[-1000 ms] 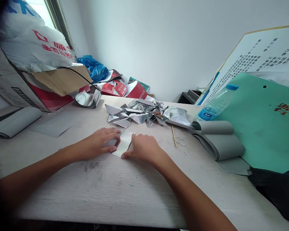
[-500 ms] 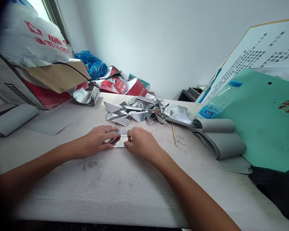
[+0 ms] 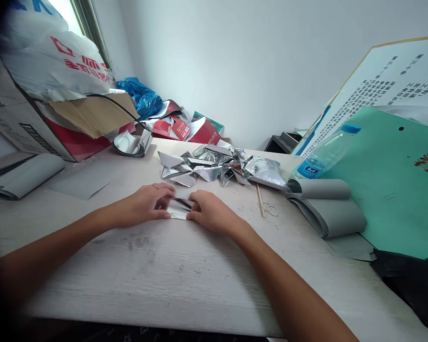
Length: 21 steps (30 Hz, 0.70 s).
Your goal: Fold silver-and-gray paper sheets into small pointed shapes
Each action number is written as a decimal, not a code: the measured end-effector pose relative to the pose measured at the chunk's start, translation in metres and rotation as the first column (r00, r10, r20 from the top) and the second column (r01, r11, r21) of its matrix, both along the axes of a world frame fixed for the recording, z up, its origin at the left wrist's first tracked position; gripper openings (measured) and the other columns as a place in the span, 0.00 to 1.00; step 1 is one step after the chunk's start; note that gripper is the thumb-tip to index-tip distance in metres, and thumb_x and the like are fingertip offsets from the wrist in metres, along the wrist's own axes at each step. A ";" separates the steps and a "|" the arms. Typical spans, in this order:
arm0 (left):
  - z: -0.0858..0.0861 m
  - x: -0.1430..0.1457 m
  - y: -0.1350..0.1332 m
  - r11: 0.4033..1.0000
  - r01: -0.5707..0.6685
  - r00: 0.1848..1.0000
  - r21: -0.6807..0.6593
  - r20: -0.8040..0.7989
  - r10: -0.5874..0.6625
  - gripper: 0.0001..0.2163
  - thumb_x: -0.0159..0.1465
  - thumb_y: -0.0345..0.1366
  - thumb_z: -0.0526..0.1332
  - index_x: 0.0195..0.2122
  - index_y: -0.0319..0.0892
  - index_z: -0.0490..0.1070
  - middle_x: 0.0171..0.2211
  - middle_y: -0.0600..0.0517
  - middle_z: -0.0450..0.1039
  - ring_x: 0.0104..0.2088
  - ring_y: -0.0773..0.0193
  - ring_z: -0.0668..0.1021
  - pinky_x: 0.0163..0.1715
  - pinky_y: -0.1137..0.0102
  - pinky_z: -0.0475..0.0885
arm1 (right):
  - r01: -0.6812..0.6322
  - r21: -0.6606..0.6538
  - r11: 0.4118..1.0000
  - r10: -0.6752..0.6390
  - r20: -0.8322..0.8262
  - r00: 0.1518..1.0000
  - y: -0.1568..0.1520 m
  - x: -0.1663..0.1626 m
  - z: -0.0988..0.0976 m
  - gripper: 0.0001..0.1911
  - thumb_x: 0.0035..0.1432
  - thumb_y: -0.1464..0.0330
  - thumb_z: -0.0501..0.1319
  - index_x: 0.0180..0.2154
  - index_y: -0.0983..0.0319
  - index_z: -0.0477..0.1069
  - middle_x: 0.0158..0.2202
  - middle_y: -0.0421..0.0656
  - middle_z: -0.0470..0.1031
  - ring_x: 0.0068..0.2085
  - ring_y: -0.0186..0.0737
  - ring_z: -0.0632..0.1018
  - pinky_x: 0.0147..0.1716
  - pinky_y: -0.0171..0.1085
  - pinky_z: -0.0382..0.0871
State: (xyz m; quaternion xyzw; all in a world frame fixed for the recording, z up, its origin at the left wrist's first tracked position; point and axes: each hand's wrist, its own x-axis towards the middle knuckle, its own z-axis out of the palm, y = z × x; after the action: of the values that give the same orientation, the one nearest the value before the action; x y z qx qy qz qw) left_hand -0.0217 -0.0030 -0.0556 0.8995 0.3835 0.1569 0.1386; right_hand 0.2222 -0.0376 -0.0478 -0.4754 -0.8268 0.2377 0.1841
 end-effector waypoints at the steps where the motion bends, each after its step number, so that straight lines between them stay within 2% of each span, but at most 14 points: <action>1: 0.000 0.000 0.000 1.000 -0.002 1.000 -0.006 0.011 0.002 0.18 0.62 0.45 0.67 0.51 0.47 0.71 0.52 0.50 0.72 0.46 0.56 0.77 0.48 0.63 0.71 | -0.004 0.003 1.000 0.004 0.005 1.000 0.000 0.000 0.001 0.08 0.59 0.71 0.64 0.32 0.60 0.64 0.32 0.38 0.72 0.33 0.38 0.73 0.31 0.35 0.61; 4: 0.002 -0.001 0.000 1.000 0.015 0.999 -0.003 0.034 -0.015 0.11 0.61 0.42 0.67 0.42 0.45 0.73 0.50 0.50 0.72 0.46 0.57 0.76 0.45 0.64 0.72 | -0.003 0.024 1.000 0.002 0.028 1.000 -0.001 -0.001 0.002 0.16 0.58 0.72 0.63 0.26 0.60 0.56 0.29 0.37 0.68 0.33 0.38 0.72 0.30 0.35 0.59; 8: 0.005 -0.001 0.001 0.998 0.031 0.997 -0.047 0.074 -0.027 0.05 0.61 0.37 0.66 0.33 0.44 0.73 0.47 0.51 0.72 0.47 0.57 0.76 0.45 0.64 0.72 | -0.013 0.009 1.000 0.012 0.026 1.000 0.000 0.000 0.003 0.15 0.58 0.74 0.62 0.26 0.60 0.56 0.30 0.38 0.69 0.34 0.38 0.73 0.31 0.35 0.58; 14: 0.003 -0.001 0.003 0.999 0.036 0.995 -0.025 0.097 -0.033 0.05 0.61 0.34 0.64 0.28 0.43 0.74 0.50 0.51 0.71 0.45 0.58 0.77 0.44 0.64 0.72 | -0.059 0.058 0.997 0.053 0.107 0.993 -0.002 0.001 0.007 0.08 0.60 0.75 0.60 0.29 0.61 0.63 0.32 0.39 0.71 0.34 0.38 0.70 0.31 0.35 0.57; 17: 0.003 0.000 0.002 0.999 0.034 0.995 0.020 0.089 -0.035 0.04 0.61 0.34 0.63 0.29 0.43 0.74 0.49 0.51 0.71 0.48 0.56 0.75 0.47 0.62 0.72 | -0.082 0.092 0.992 0.067 0.152 0.986 -0.004 0.001 0.009 0.07 0.60 0.75 0.60 0.30 0.61 0.65 0.32 0.39 0.71 0.33 0.37 0.69 0.31 0.35 0.56; 21: 0.004 0.000 0.001 0.998 0.046 0.996 0.031 0.069 -0.048 0.05 0.62 0.32 0.61 0.30 0.43 0.74 0.51 0.50 0.71 0.47 0.56 0.76 0.47 0.61 0.72 | -0.099 0.133 0.986 0.073 0.193 0.979 -0.004 0.000 0.009 0.07 0.60 0.74 0.60 0.30 0.61 0.65 0.32 0.40 0.71 0.33 0.37 0.68 0.31 0.35 0.54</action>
State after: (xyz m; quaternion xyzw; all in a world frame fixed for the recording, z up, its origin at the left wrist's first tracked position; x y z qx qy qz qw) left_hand -0.0221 -0.0021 -0.0515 0.9042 0.3549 0.1905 0.1424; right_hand 0.2226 -0.0419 -0.0387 -0.4451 -0.8751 0.1403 0.1283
